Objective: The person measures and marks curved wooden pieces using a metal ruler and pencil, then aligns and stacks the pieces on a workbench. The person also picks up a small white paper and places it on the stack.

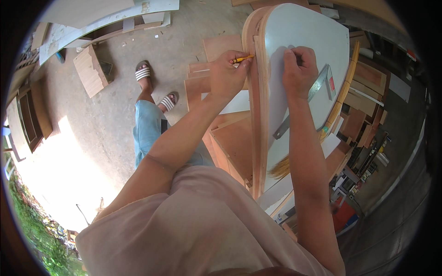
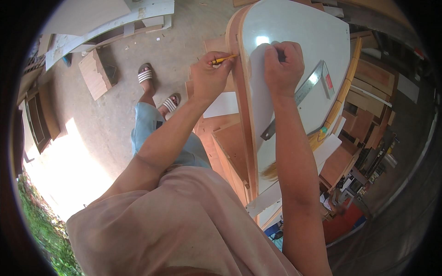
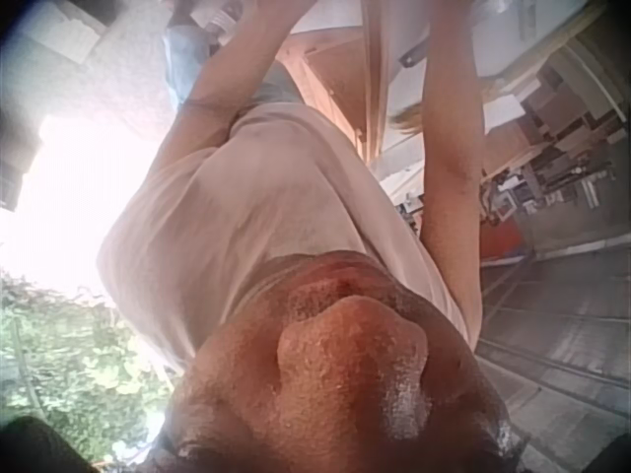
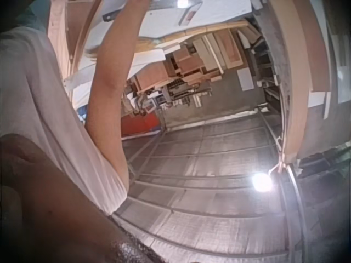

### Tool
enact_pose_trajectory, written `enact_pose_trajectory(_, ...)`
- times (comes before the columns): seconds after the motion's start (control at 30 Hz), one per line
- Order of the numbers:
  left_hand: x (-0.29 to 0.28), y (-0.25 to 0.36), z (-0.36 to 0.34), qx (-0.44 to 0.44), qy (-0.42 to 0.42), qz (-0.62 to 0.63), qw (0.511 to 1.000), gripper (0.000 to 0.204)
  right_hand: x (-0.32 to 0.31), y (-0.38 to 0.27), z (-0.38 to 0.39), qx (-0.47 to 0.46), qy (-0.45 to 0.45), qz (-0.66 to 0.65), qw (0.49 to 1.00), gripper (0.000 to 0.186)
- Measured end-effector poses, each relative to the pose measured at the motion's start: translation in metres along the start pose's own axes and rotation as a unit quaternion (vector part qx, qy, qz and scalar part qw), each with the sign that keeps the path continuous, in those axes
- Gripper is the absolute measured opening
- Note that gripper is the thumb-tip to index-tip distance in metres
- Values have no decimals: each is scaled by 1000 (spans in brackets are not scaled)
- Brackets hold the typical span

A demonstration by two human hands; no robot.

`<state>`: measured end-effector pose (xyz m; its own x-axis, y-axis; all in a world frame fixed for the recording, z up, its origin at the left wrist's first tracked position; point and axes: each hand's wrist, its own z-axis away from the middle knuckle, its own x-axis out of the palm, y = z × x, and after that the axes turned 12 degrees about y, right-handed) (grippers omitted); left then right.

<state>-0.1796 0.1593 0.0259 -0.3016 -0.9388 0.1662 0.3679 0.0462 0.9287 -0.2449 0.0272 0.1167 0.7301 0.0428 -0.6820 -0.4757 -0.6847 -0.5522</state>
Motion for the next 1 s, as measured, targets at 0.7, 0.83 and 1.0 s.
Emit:
enact_pose_trajectory(0.7, 1, 17, -16, -16, -4, -25, 1000, 16, -1, 2, 1, -11, 0, 9, 1000, 6)
enact_pose_trajectory(0.83, -1, -3, -9, -6, -11, -23, 1000, 16, 0, -3, 0, -11, -3, 22, 1000, 6)
enact_pose_trajectory(1.0, 0, -3, -11, 0, -16, 12, 1000, 16, -2, -1, 0, 0, -8, 7, 1000, 6)
